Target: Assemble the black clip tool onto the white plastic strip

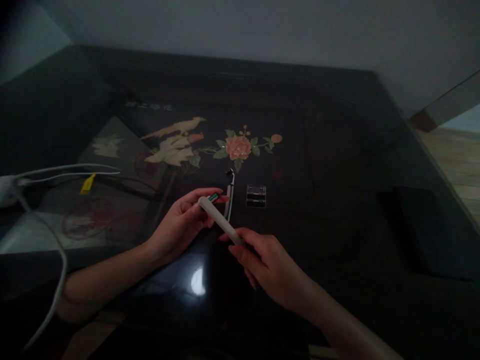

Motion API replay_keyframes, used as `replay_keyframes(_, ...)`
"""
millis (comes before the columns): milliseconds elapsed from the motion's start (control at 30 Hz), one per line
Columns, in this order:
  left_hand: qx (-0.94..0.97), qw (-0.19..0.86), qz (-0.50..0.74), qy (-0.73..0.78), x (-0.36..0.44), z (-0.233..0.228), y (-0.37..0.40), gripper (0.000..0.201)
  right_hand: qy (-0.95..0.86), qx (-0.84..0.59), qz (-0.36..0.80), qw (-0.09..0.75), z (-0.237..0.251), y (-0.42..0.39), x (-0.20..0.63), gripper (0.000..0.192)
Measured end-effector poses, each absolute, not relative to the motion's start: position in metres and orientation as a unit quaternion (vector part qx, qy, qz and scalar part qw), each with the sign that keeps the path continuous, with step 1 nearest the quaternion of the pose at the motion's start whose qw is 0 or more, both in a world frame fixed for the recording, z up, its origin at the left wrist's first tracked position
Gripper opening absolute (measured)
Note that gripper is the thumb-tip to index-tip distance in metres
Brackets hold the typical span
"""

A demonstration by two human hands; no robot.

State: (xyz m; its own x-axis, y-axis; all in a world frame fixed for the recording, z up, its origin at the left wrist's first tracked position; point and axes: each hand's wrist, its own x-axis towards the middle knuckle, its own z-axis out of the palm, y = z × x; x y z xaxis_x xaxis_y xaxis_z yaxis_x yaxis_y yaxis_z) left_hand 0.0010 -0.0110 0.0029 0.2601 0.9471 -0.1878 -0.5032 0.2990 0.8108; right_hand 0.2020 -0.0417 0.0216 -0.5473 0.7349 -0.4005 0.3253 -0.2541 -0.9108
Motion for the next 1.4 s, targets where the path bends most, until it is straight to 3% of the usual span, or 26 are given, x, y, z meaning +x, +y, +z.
replay_keyframes(433, 0.317, 0.721, 0.505, 0.352, 0.002, 0.001, -0.009, 0.038, -0.593, -0.502, 0.6, 0.189, 0.018, -0.035, 0.2, 0.042)
replay_keyframes(733, 0.39, 0.71, 0.462, 0.361, 0.0, 0.001, -0.014, 0.039, -0.604, -0.556, 0.485, 0.302, 0.023, -0.026, 0.206, 0.021)
replay_keyframes(867, 0.531, 0.63, 0.396, 0.405, -0.001, 0.005, -0.018, 0.045, -0.586, -0.526, 0.54, 0.298, 0.026, -0.03, 0.202, 0.019)
replay_keyframes(1100, 0.696, 0.478, 0.389, 0.368, -0.002, 0.005, -0.02, 0.043, -0.442, -0.444, 0.721, 0.296, 0.021, -0.039, 0.189, 0.043)
replay_keyframes(1400, 0.72, 0.435, 0.405, 0.359, -0.001, 0.005, -0.022, 0.034, -0.374, -0.43, 0.77, 0.287, 0.018, -0.039, 0.187, 0.033)
